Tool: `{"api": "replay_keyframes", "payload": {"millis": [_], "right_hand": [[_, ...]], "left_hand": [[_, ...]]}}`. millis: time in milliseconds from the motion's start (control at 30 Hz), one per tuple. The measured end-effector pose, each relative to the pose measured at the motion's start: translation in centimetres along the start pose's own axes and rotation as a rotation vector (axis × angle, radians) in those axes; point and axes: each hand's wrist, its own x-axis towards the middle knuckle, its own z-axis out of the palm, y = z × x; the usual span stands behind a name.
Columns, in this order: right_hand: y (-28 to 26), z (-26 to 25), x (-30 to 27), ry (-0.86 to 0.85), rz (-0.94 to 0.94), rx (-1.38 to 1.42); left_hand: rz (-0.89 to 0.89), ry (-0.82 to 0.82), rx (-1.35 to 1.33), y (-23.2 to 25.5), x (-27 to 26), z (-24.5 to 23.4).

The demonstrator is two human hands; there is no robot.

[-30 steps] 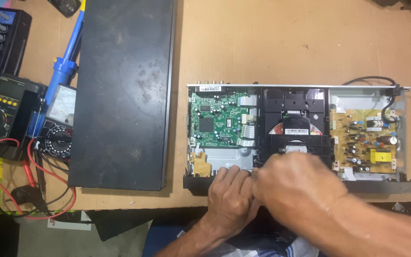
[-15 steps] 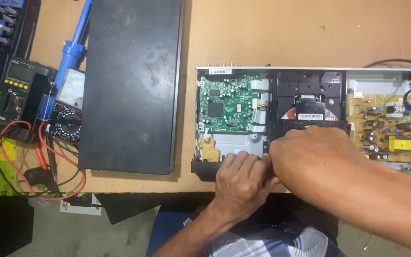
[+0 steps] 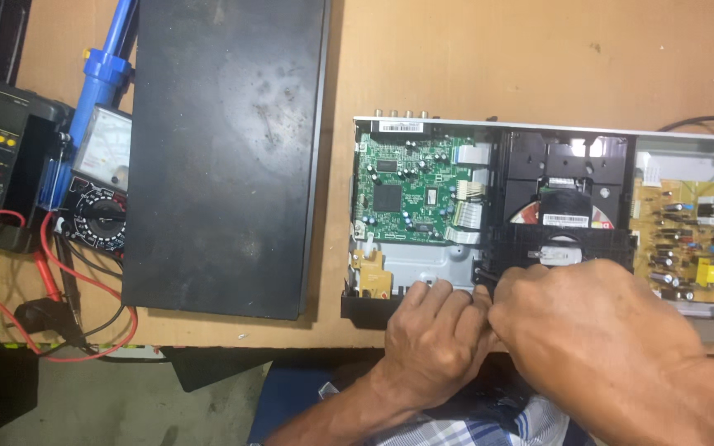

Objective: The person uses a screwdriver to remove screws from the casing of an open electronic device, likely a DVD player. They then use pliers to disconnect wires and remove a circuit board from the device's chassis.

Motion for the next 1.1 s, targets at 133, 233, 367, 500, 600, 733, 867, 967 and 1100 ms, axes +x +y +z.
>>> {"api": "replay_keyframes", "payload": {"millis": [133,233,367,500,600,733,867,967,1100], "right_hand": [[0.3,-0.4,0.3,-0.061,-0.028,-0.033],[0.6,0.5,0.6,-0.015,-0.033,-0.049],[1.1,4.4,1.7,0.207,-0.298,-0.254],[1.9,5.8,1.7,0.436,-0.547,-0.715],[1.8,7.2,1.8,0.662,-0.51,-0.961],[1.5,4.7,1.1,0.408,-0.539,-0.712],[-0.2,0.7,1.2,0.207,-0.085,-0.199],[-0.6,-0.4,0.6,-0.089,0.009,-0.003],[-0.1,4.2,1.0,0.379,-0.443,-0.589]], "left_hand": [[-0.006,-0.003,-0.032,-0.2,0.0,0.0],[-0.022,-0.036,-0.065,-0.1,0.2,-0.3],[-0.029,-0.015,-0.035,-0.2,0.0,0.0],[-0.02,-0.025,-0.044,-0.2,-0.1,0.1],[-0.069,-0.09,-0.068,0.1,-0.4,-0.5],[-0.244,-0.289,-0.179,0.4,0.0,-1.3],[-0.249,-0.259,-0.27,0.5,1.4,-0.8],[-0.316,-0.17,-0.48,0.1,1.9,-0.6],[-0.35,-0.101,-0.488,0.2,1.4,-0.2]]}}
